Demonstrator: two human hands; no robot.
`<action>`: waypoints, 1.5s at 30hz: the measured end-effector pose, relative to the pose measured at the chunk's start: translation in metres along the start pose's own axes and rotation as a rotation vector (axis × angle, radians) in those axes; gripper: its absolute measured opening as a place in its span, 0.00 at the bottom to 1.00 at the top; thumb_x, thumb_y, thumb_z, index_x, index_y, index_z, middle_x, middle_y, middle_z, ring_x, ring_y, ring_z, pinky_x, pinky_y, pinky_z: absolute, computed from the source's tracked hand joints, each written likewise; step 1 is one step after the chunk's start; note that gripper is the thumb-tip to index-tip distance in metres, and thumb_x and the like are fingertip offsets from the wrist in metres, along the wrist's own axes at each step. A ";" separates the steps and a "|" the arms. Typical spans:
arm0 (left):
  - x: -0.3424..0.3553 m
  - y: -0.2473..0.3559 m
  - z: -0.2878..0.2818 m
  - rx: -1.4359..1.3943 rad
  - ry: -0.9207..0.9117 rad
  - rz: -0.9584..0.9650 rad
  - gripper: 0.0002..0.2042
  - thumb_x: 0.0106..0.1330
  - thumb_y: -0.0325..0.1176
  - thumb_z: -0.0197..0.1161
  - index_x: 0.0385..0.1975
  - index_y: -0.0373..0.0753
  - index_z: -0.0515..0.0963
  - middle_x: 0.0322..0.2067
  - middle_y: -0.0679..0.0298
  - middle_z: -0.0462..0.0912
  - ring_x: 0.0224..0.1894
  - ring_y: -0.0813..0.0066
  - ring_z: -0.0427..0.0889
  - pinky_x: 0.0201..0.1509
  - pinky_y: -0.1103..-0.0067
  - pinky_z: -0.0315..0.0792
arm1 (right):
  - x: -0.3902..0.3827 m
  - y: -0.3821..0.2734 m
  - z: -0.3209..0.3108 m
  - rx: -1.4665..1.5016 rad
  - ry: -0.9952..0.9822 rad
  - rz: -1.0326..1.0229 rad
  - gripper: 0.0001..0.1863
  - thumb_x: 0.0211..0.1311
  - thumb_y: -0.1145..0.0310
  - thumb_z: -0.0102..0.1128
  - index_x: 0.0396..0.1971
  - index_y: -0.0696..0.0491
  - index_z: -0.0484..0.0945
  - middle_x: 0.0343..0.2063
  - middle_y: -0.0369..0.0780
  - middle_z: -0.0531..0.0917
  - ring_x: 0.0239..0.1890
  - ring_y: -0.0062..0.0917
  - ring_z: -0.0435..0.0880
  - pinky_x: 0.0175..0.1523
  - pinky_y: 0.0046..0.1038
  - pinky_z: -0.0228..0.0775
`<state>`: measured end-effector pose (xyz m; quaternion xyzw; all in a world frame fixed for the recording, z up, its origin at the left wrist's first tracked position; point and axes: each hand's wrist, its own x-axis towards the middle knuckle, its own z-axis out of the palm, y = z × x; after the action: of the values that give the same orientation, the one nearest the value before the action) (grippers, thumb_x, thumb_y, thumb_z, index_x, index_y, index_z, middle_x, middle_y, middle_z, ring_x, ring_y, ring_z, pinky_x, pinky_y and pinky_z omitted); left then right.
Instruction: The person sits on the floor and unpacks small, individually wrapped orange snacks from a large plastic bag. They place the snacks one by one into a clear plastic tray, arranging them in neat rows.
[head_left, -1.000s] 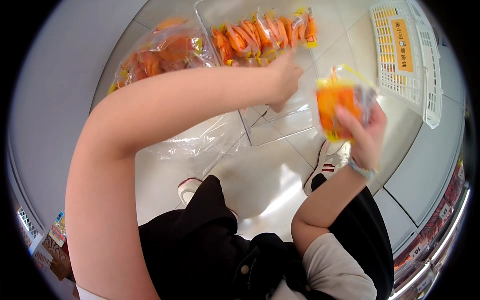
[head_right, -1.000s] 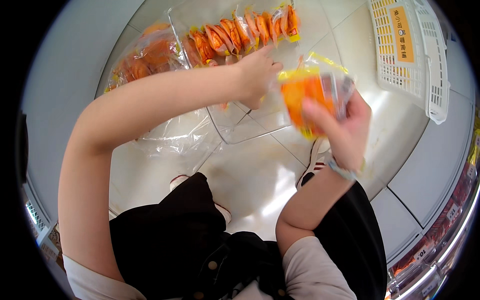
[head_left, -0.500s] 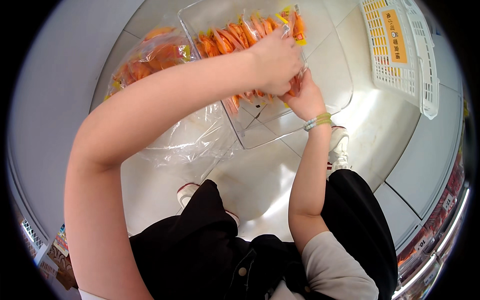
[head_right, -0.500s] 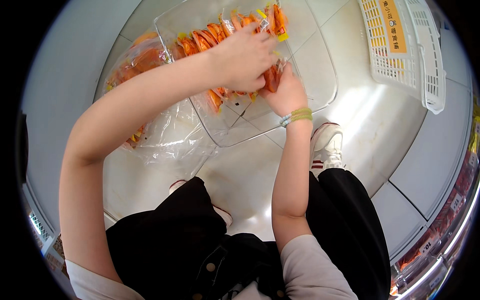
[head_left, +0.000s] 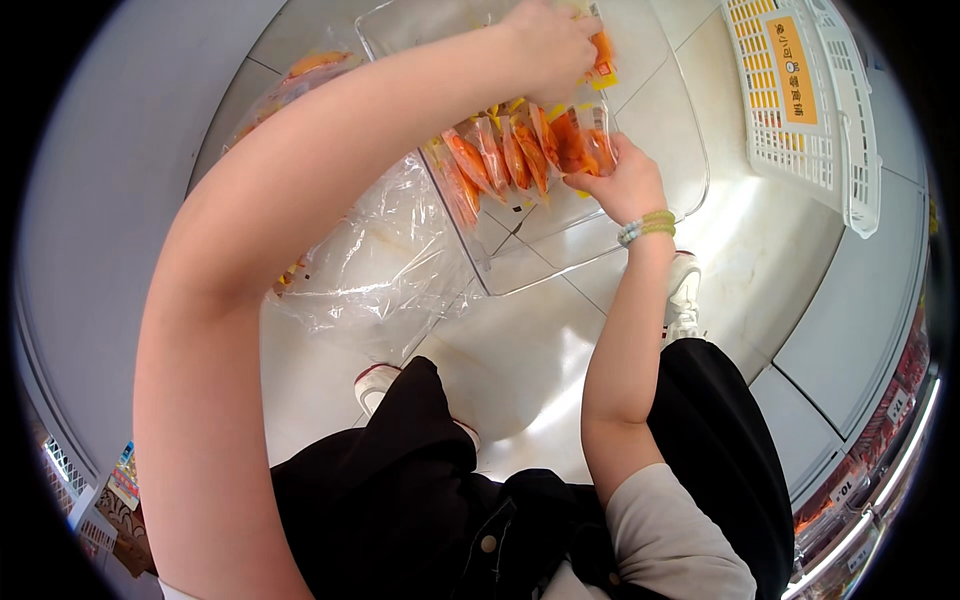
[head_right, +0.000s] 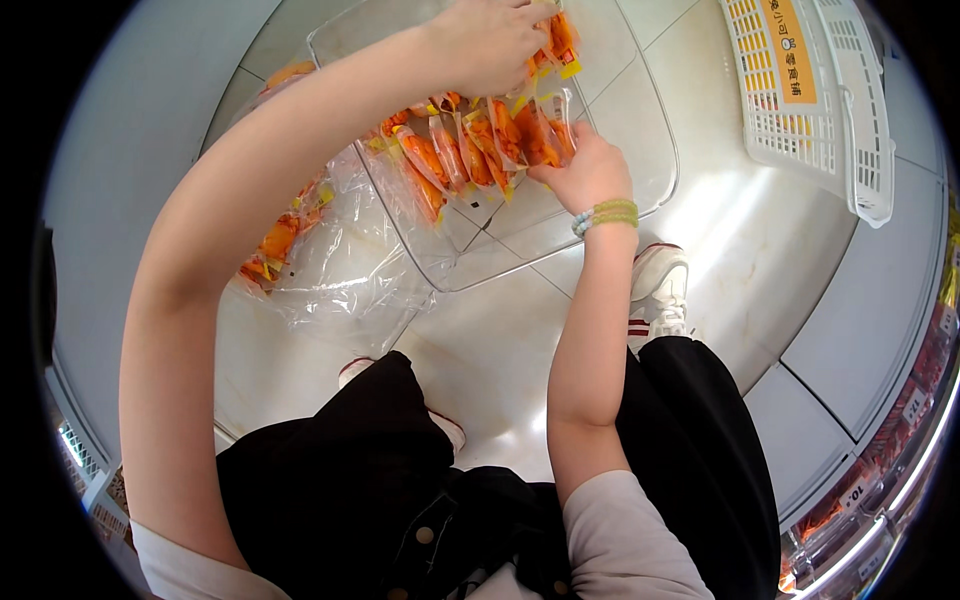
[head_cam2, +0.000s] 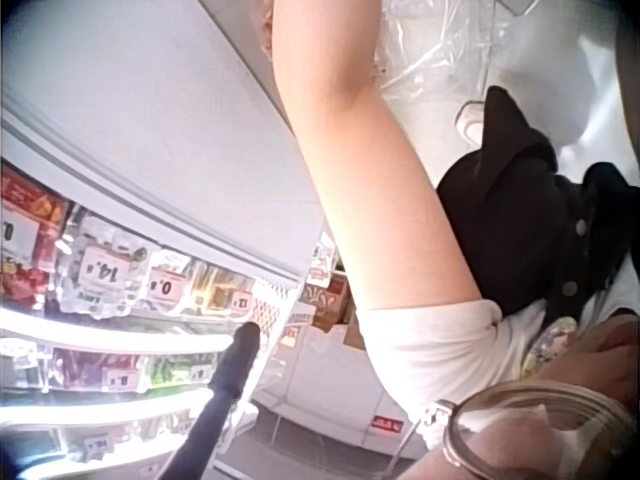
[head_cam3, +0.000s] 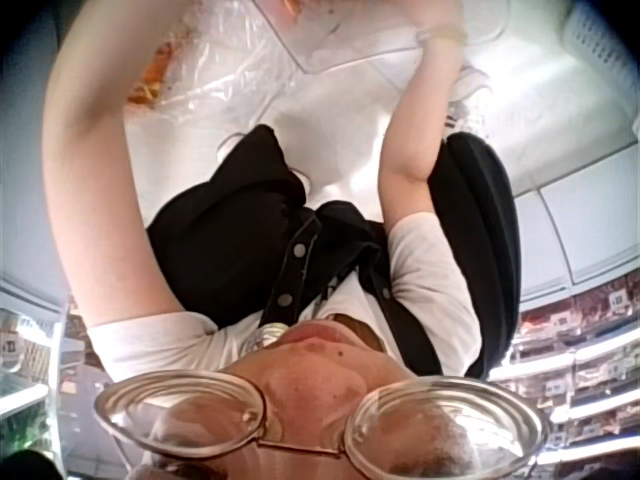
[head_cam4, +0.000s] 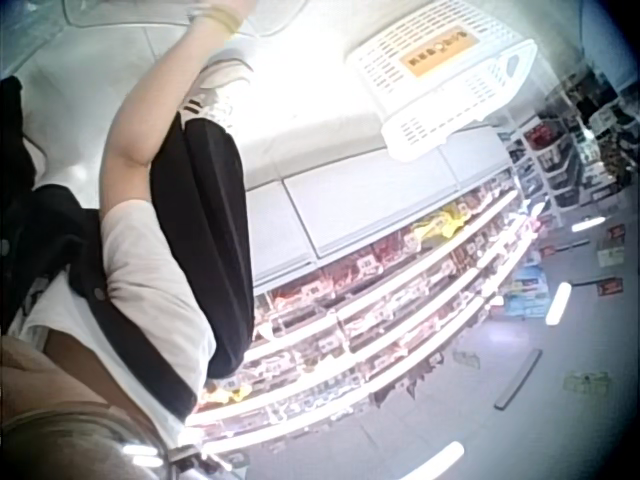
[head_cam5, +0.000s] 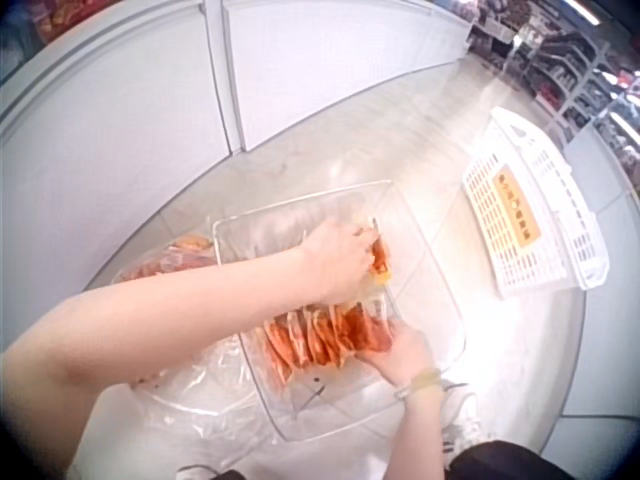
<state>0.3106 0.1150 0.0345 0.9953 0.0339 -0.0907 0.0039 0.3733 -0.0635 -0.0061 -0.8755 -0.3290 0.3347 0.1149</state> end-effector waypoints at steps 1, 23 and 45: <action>-0.004 0.002 -0.003 -0.004 0.002 -0.002 0.15 0.54 0.38 0.57 0.39 0.38 0.80 0.49 0.54 0.73 0.54 0.63 0.72 0.49 0.69 0.69 | -0.002 0.002 0.000 0.017 -0.018 -0.016 0.28 0.44 0.65 0.69 0.47 0.57 0.72 0.38 0.45 0.82 0.42 0.36 0.81 0.49 0.31 0.71; -0.028 0.002 0.024 -0.297 0.406 0.121 0.13 0.48 0.27 0.59 0.35 0.42 0.80 0.36 0.63 0.76 0.45 0.67 0.74 0.49 0.70 0.68 | 0.006 0.015 0.014 0.178 -0.115 -0.161 0.47 0.37 0.79 0.70 0.61 0.56 0.55 0.47 0.46 0.74 0.37 0.31 0.80 0.41 0.30 0.76; -0.137 -0.032 -0.002 -0.363 0.626 -0.024 0.13 0.51 0.22 0.55 0.37 0.40 0.74 0.35 0.61 0.75 0.42 0.63 0.75 0.42 0.71 0.70 | 0.016 -0.018 -0.007 0.218 -0.182 -0.047 0.29 0.59 0.56 0.57 0.54 0.58 0.64 0.38 0.43 0.80 0.31 0.29 0.81 0.29 0.26 0.75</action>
<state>0.1745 0.1381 0.0609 0.9574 0.0605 0.2261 0.1689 0.3776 -0.0388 -0.0016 -0.8158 -0.3203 0.4438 0.1868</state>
